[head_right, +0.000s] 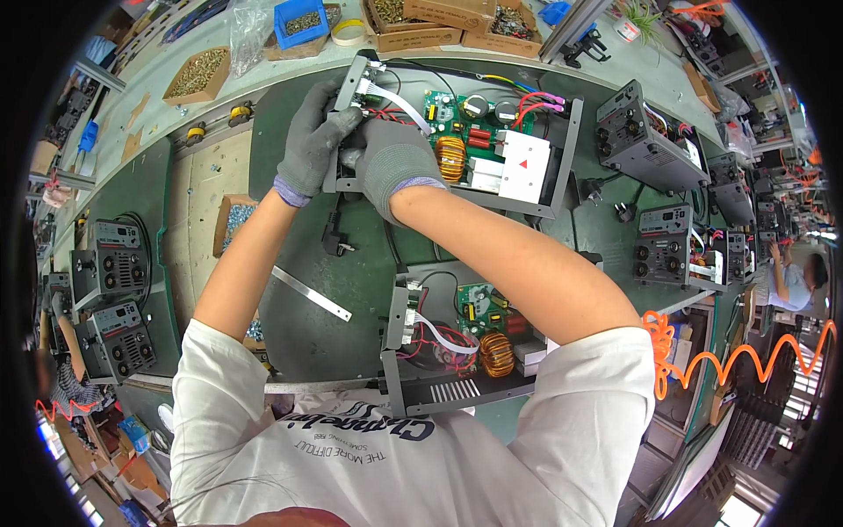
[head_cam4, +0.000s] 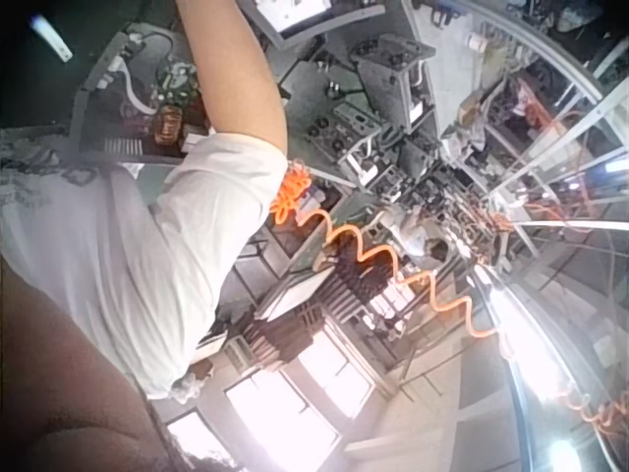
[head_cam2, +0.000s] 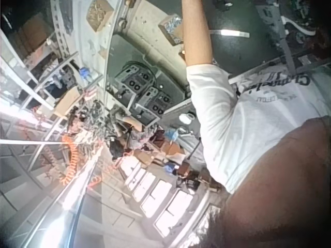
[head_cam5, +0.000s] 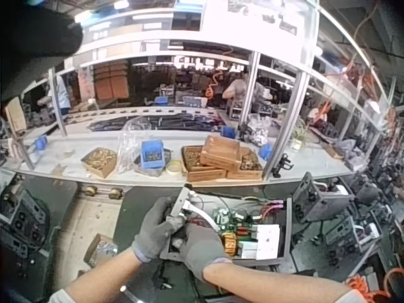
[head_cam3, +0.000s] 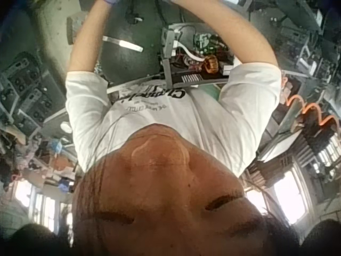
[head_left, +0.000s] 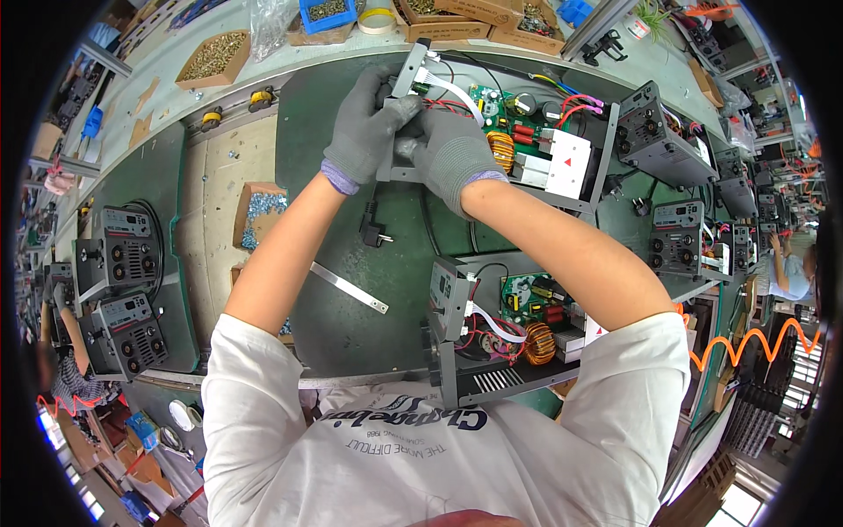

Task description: The person assembles an electronic device by connecting various wires to a circuit board inside a metal casing. They use a power drill to secure screws and fasten a metal bracket to the unit. The task involves organizing cables and ensuring components are properly seated within the chassis.

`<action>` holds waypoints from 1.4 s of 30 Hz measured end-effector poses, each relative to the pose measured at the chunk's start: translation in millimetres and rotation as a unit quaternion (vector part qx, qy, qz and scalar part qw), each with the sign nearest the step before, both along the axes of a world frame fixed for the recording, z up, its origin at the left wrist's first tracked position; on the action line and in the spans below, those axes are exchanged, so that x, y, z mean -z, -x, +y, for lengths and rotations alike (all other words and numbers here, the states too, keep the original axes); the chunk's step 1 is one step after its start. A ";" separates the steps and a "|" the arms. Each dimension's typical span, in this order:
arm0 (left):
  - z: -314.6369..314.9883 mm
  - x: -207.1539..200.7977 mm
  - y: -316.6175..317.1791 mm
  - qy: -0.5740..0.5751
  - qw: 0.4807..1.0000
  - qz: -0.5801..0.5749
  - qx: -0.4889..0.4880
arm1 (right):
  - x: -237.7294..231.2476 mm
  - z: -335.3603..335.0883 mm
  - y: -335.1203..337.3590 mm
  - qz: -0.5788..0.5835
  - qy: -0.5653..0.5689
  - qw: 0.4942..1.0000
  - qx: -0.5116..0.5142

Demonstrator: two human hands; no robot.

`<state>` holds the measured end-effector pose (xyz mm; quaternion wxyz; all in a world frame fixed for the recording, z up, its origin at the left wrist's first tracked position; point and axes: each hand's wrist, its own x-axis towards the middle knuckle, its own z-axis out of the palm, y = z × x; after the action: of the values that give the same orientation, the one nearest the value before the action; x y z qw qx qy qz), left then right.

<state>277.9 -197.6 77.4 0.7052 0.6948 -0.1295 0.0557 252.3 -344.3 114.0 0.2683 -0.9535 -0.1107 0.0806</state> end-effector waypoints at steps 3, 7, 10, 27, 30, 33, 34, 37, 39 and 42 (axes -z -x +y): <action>0.8 1.6 -0.8 -0.005 1.000 0.001 -0.004 | -1.6 0.5 -0.9 0.002 0.005 1.000 0.002; -1.8 -5.9 4.6 0.020 1.000 -0.004 0.002 | -5.7 -2.1 -2.0 0.026 -0.042 0.999 -0.015; -1.6 -5.4 3.4 0.018 1.000 -0.001 0.005 | -1.2 -14.1 -7.9 0.085 -0.114 0.987 -0.072; -0.6 -4.7 1.5 0.007 1.000 0.009 -0.002 | -6.8 -9.3 -8.5 0.033 -0.038 0.995 -0.086; 1.0 -0.3 -0.6 0.003 1.000 0.002 -0.002 | 0.7 -8.2 -8.3 0.001 -0.041 0.997 -0.073; -3.3 -3.2 1.2 0.040 0.999 0.012 0.004 | -6.1 -4.1 -7.9 0.004 0.012 0.996 -0.084; -4.7 -7.0 3.6 0.051 0.998 0.020 0.007 | -10.0 -3.4 -7.7 0.012 0.035 0.995 -0.091; -2.5 -6.5 2.8 0.047 0.999 0.019 0.010 | -8.5 -11.0 -7.5 -0.001 -0.005 0.992 -0.127; 0.4 -2.1 -0.1 0.025 1.000 0.009 0.007 | -6.1 -9.0 -3.2 -0.012 -0.026 0.997 -0.078; 1.0 -0.1 -1.1 0.005 1.000 0.007 0.004 | -4.4 -3.9 -3.7 -0.024 0.005 0.998 -0.063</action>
<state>279.0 -196.6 77.5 0.7096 0.6914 -0.1270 0.0486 255.9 -348.2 118.3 0.2551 -0.9476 -0.1770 0.0747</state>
